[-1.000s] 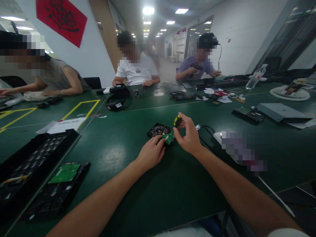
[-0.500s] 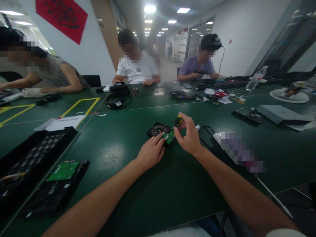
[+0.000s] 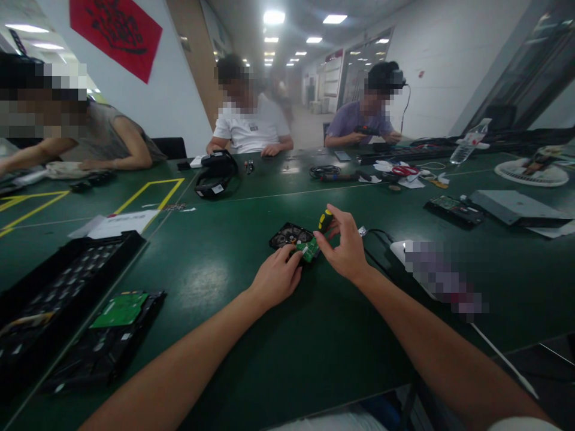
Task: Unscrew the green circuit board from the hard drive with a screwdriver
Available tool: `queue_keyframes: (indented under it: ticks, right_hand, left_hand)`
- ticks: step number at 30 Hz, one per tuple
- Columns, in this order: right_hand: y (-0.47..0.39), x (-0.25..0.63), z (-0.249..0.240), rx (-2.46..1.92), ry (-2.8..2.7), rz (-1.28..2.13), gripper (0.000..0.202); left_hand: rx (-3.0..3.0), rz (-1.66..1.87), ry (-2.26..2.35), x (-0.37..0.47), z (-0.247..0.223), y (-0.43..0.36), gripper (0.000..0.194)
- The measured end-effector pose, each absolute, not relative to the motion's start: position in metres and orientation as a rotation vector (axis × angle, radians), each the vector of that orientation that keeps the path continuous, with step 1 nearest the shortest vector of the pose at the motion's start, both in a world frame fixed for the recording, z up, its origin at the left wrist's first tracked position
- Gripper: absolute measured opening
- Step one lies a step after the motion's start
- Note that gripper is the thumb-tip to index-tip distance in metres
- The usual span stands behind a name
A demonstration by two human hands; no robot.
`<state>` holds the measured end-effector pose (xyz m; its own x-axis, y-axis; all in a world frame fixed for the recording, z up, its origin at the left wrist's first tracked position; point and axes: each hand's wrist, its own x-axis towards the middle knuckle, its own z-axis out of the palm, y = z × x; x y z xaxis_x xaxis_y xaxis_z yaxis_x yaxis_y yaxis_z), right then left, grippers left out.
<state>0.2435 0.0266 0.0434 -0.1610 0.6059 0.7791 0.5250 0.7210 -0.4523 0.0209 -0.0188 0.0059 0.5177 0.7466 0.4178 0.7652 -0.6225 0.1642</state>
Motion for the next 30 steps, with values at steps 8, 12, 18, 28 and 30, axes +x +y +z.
queue_keyframes:
  ticks: [8,12,18,28,30]
  right_hand:
    - [0.0271,0.2417,0.0392,-0.842,-1.812,0.151,0.069]
    - [0.0282,0.2409,0.0372,-0.842,-1.805,0.179,0.069]
    - [0.0289,0.2406,0.0383,-0.863,-1.781,0.094,0.070]
    - [0.0276,0.2415,0.0371,-0.866,-1.791,0.150,0.069]
    - [0.0281,0.2414,0.0375,-0.880,-1.775,0.108,0.069]
  left_hand:
    - [-2.686,-0.717,-1.365,0.0212,0.0044,-0.0200,0.037]
    - [-2.683,-0.696,-1.366,0.0216,0.0052,-0.0202,0.037]
    - [-2.690,-0.699,-1.332,0.0205,0.0049,-0.0188,0.037]
    - [-2.706,-0.694,-1.323,0.0201,0.0075,-0.0190,0.036]
    - [-2.705,-0.684,-1.321,0.0203,0.0083,-0.0189,0.036]
